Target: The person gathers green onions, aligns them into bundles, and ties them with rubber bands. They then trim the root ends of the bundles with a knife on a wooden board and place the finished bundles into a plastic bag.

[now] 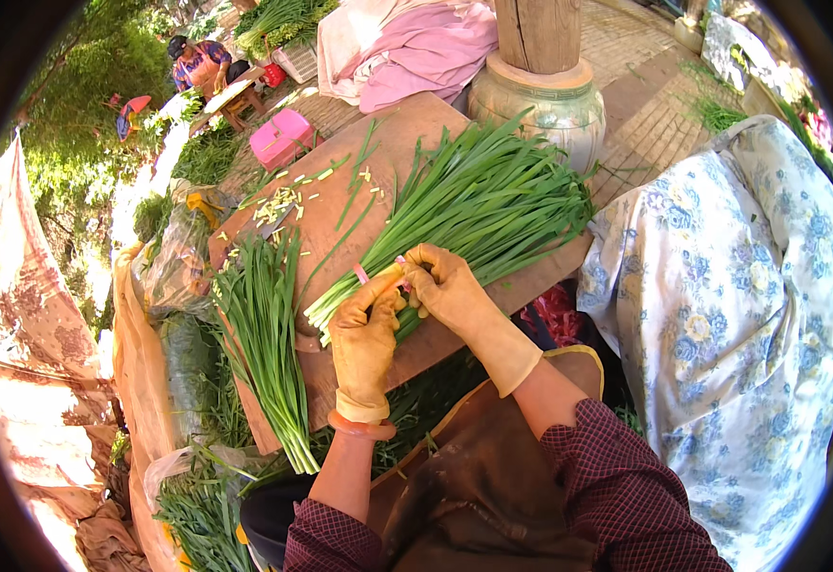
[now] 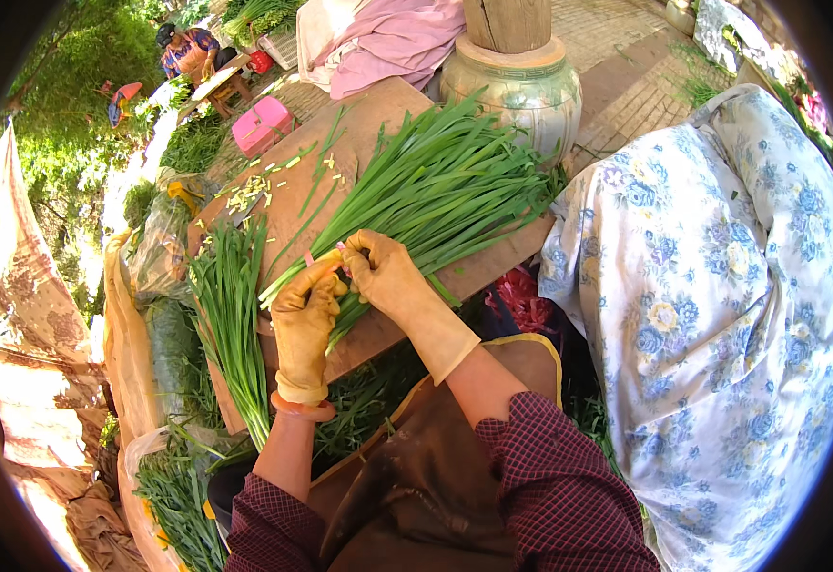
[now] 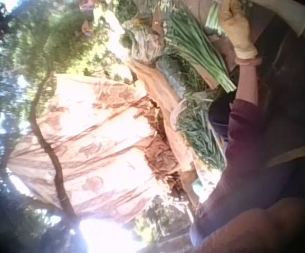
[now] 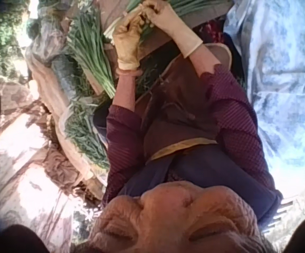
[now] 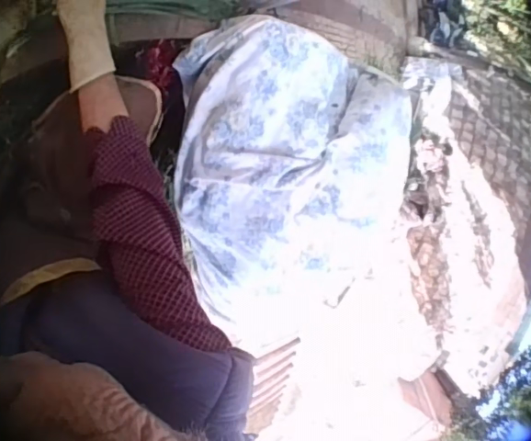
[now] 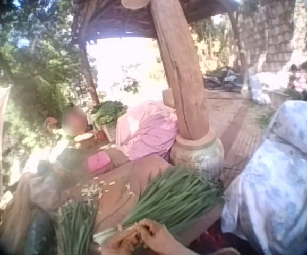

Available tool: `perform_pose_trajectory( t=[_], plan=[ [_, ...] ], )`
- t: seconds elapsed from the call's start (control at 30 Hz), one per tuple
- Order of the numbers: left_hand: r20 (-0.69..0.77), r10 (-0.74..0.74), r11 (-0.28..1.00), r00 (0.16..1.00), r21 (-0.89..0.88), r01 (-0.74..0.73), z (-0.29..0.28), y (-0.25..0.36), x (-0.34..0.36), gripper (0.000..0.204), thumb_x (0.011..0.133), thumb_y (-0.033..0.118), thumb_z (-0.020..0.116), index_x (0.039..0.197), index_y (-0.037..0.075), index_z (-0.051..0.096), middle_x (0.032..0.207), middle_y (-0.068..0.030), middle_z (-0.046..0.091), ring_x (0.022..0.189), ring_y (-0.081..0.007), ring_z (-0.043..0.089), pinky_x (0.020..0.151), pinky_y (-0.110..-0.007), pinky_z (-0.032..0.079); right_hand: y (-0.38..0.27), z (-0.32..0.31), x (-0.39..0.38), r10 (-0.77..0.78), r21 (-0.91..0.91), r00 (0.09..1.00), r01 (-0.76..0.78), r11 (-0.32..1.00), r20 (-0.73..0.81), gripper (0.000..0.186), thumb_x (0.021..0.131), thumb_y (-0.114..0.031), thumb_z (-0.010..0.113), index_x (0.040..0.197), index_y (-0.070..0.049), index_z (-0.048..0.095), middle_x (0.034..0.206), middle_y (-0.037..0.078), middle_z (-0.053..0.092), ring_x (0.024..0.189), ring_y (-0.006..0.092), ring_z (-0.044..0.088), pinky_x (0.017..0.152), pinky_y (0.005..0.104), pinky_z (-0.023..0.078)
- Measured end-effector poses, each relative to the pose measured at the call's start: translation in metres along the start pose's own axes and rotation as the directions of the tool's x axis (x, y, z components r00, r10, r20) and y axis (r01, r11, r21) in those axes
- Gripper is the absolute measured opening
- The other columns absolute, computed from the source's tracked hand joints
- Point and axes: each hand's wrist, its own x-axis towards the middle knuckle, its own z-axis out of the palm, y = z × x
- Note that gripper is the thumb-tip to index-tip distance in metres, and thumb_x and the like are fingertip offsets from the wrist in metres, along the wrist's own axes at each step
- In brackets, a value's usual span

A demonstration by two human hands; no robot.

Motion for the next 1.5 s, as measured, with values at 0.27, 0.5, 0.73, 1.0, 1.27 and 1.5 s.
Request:
perform_pose_trajectory(
  t=[0.27,0.5,0.73,1.0,1.27,1.5],
  plan=[
    [0.216,-0.096,0.988,0.972,0.143,0.066,-0.006,0.011,0.011,0.017,0.096,-0.003,0.060,0.112,0.001,0.061,0.078,-0.0012,0.066,0.061,-0.0045,0.053,0.053,-0.020,0.041,0.010,-0.004,-0.007,-0.141,0.089,0.986,0.133,0.987,0.086,0.003,0.096,0.000,0.058,0.098,0.002,0.061,0.078,0.004,0.063,0.068,0.0082,0.059,0.060,0.0267,0.052],
    [0.279,-0.157,0.986,0.947,-0.004,0.165,-0.006,0.005,0.012,0.005,0.096,0.002,0.063,0.102,0.003,0.063,0.076,-0.0015,0.067,0.055,-0.0048,0.050,0.048,-0.020,0.037,0.018,-0.007,-0.011,-0.129,0.123,0.988,0.119,0.985,0.080,0.006,0.093,0.001,0.064,0.097,0.002,0.060,0.080,0.003,0.064,0.074,0.0081,0.060,0.065,0.0264,0.052],
    [0.289,-0.155,0.977,0.945,-0.097,0.190,-0.007,0.005,0.012,0.006,0.096,0.009,0.068,0.095,0.004,0.064,0.073,-0.0028,0.066,0.054,-0.0045,0.049,0.046,-0.019,0.034,0.015,-0.010,-0.014,-0.133,-0.016,0.991,0.133,0.991,-0.014,0.010,0.092,-0.003,0.067,0.097,-0.001,0.058,0.078,0.004,0.063,0.071,0.0099,0.057,0.064,0.0294,0.050],
    [0.208,-0.155,0.988,0.966,0.059,0.145,-0.003,0.001,0.016,0.010,0.094,0.008,0.068,0.085,0.005,0.064,0.070,-0.0029,0.064,0.055,-0.0055,0.051,0.046,-0.022,0.036,0.009,-0.011,-0.018,-0.195,-0.104,0.981,0.196,0.975,0.018,0.010,0.090,0.000,0.062,0.098,-0.001,0.058,0.076,0.006,0.061,0.071,0.0129,0.057,0.066,0.0313,0.049],
    [-0.045,0.230,0.904,0.972,0.381,-0.197,0.011,-0.020,0.004,0.017,0.084,0.005,0.073,0.076,0.003,0.058,0.068,-0.0127,0.061,0.055,-0.0272,0.055,0.057,-0.039,0.047,-0.010,-0.013,-0.029,-0.281,-0.129,0.955,0.292,0.948,0.096,0.012,0.092,-0.006,0.068,0.102,-0.001,0.063,0.079,0.005,0.065,0.074,0.0113,0.061,0.065,0.0297,0.050],
    [-0.099,0.208,0.959,0.973,0.218,-0.182,0.014,-0.021,-0.006,0.007,0.094,0.001,0.066,0.088,0.002,0.063,0.070,0.0031,0.058,0.061,-0.0034,0.047,0.054,-0.021,0.039,-0.030,-0.033,-0.030,-0.115,-0.045,0.990,0.112,0.993,-0.086,0.021,0.094,-0.020,0.072,0.099,-0.001,0.065,0.069,0.000,0.060,0.060,0.0074,0.051,0.055,0.0257,0.043]
  ],
)
